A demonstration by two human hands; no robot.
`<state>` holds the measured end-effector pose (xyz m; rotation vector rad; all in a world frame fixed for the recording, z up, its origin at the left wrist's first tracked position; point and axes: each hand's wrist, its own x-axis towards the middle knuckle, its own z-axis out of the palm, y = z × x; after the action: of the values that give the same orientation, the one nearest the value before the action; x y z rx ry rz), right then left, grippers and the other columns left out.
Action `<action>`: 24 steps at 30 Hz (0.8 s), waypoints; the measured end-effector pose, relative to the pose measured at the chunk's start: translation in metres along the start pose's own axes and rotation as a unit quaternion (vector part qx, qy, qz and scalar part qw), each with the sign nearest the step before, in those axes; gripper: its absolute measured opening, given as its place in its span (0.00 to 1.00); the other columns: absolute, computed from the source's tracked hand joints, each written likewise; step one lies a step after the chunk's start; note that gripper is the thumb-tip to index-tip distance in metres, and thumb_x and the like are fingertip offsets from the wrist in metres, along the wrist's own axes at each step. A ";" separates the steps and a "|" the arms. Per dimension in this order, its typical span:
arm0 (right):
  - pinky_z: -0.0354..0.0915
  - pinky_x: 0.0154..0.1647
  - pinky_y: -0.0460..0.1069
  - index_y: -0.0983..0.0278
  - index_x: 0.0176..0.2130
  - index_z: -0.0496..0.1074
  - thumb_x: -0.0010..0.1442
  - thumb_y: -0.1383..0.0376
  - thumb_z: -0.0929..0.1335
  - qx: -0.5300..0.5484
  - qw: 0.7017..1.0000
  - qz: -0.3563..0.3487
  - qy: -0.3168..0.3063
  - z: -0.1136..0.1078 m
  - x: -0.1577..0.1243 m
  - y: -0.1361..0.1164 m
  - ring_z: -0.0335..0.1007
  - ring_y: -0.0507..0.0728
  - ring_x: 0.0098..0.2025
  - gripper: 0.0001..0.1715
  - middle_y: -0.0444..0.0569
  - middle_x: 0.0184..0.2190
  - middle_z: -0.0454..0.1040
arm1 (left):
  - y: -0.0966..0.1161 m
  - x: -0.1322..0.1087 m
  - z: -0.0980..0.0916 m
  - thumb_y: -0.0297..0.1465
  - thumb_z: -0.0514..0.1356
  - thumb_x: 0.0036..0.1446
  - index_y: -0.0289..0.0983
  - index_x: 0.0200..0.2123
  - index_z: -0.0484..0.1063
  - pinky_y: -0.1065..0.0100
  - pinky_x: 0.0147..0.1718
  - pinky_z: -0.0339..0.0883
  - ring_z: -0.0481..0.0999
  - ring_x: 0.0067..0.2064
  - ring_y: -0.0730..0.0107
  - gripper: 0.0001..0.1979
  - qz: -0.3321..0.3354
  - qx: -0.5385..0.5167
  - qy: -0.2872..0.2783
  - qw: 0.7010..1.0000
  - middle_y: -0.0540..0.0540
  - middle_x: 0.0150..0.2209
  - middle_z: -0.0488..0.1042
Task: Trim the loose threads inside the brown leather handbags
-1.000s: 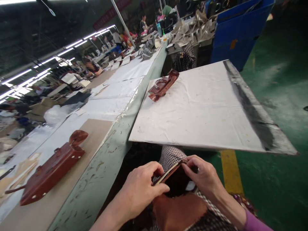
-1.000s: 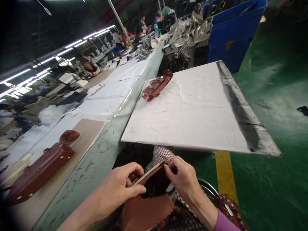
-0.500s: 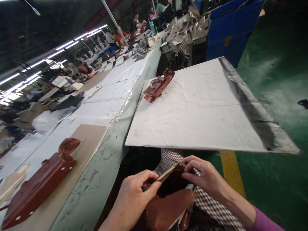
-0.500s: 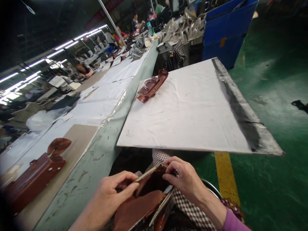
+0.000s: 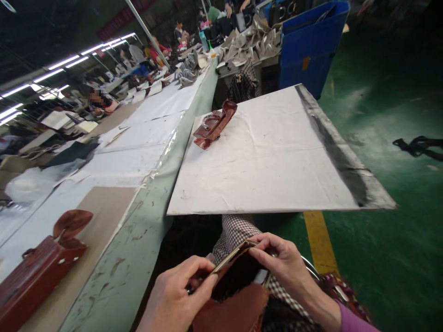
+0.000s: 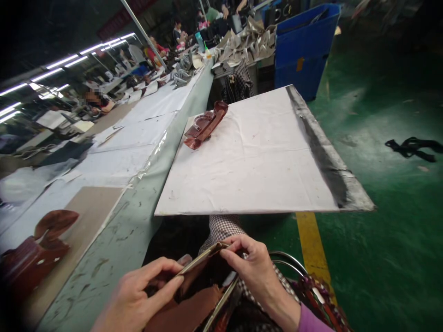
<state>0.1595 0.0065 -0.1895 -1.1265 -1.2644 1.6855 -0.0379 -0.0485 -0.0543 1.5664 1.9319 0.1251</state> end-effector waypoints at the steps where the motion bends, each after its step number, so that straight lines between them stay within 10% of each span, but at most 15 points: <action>1: 0.67 0.41 0.49 0.63 0.25 0.71 0.55 0.60 0.71 -0.009 1.000 -0.005 0.006 0.001 0.000 0.001 0.75 0.58 0.40 0.12 0.50 0.38 0.80 | 0.001 -0.001 0.000 0.35 0.57 0.60 0.40 0.33 0.76 0.78 0.27 0.67 0.74 0.28 0.73 0.08 0.004 0.007 0.002 1.000 0.52 0.30 0.78; 24: 0.62 0.29 0.48 0.62 0.22 0.66 0.56 0.59 0.69 -0.099 0.995 -0.002 0.020 0.010 0.000 -0.008 0.69 0.55 0.27 0.15 0.47 0.25 0.75 | 0.028 0.014 0.000 0.36 0.61 0.60 0.44 0.36 0.74 0.72 0.29 0.61 0.73 0.30 0.71 0.04 0.048 0.119 -0.058 0.990 0.55 0.29 0.75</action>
<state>0.1504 0.0048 -0.1805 -1.2652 -1.4314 1.5522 -0.0159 -0.0279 -0.0474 1.7807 1.8327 -0.1595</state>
